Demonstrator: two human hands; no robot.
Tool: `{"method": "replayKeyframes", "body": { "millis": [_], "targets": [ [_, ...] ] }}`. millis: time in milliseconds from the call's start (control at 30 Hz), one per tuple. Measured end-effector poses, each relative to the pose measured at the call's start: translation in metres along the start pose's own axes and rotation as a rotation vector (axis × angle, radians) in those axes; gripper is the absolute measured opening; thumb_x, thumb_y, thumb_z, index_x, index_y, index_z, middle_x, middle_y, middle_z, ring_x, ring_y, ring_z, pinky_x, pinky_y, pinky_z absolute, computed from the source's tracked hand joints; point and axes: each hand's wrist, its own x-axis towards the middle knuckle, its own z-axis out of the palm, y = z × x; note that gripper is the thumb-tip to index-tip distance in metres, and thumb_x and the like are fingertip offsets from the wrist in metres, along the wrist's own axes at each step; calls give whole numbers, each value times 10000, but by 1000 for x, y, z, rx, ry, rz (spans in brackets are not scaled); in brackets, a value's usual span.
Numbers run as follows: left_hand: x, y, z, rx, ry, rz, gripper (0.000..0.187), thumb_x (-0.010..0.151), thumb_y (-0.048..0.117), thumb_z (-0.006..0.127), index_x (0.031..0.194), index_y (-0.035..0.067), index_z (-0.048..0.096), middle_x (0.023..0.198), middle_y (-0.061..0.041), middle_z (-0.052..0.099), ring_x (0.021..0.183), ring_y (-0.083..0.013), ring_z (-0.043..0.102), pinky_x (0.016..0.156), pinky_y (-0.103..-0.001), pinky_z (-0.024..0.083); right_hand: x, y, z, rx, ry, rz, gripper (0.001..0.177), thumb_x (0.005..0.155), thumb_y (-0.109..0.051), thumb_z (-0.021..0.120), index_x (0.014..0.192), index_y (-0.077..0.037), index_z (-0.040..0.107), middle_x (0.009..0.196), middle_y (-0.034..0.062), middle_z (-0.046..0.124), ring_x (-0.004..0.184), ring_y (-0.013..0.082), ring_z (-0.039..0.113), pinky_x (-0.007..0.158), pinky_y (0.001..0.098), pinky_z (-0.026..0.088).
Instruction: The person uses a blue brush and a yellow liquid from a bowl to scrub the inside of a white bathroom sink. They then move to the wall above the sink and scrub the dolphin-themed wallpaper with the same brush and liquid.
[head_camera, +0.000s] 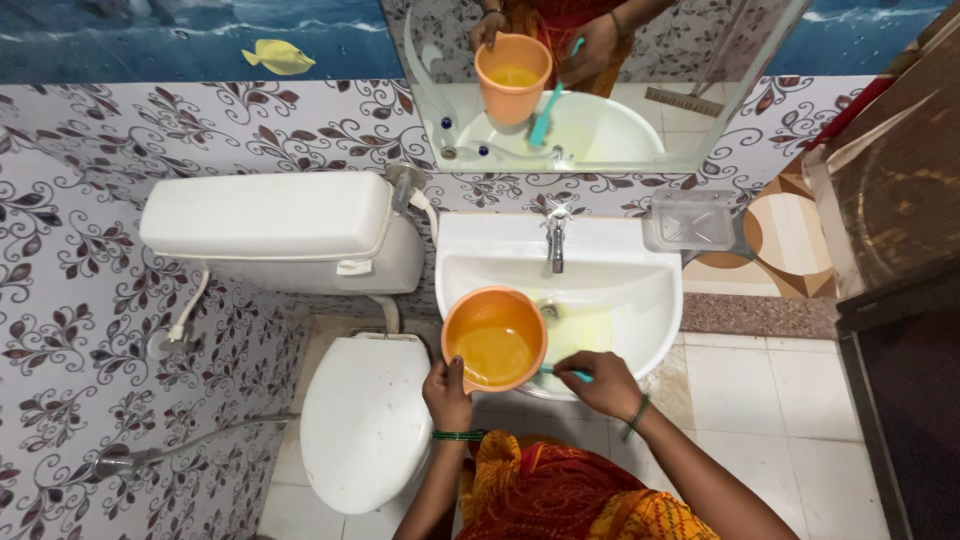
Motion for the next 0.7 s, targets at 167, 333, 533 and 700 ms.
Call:
{"method": "replayKeyframes", "body": {
  "millis": [167, 333, 533, 700],
  "targets": [
    [4, -7, -1, -40, -24, 29, 349, 1032, 221, 621, 743, 49, 530, 554, 11, 484, 412, -49, 404, 363, -260, 309, 19, 13, 6, -221, 155, 29, 225, 891, -296, 694, 1047, -198, 823, 1111, 30, 781, 914, 259, 766, 855, 388, 602],
    [3, -7, -3, 0, -37, 39, 378, 1029, 214, 614, 722, 49, 470, 600, 16, 464, 493, -48, 413, 417, -273, 336, 43, -16, 43, -275, 290, 17, 198, 866, -271, 700, 999, -168, 804, 1055, 45, 780, 909, 293, 735, 827, 418, 583],
    [3, -2, -1, 150, -34, 121, 337, 1009, 218, 609, 729, 44, 540, 618, 8, 510, 573, -57, 463, 512, -275, 401, -31, -40, 16, -90, 147, -46, 252, 794, -245, 735, 1019, -146, 790, 1018, 54, 790, 903, 222, 769, 834, 376, 589],
    [2, 4, -3, 60, -57, 37, 402, 1019, 245, 622, 706, 41, 473, 584, -1, 444, 459, -73, 412, 398, -291, 324, -20, 20, -19, -227, 277, 344, 234, 912, -275, 654, 1079, -185, 791, 1025, 59, 811, 906, 248, 779, 842, 387, 598]
  ]
}}
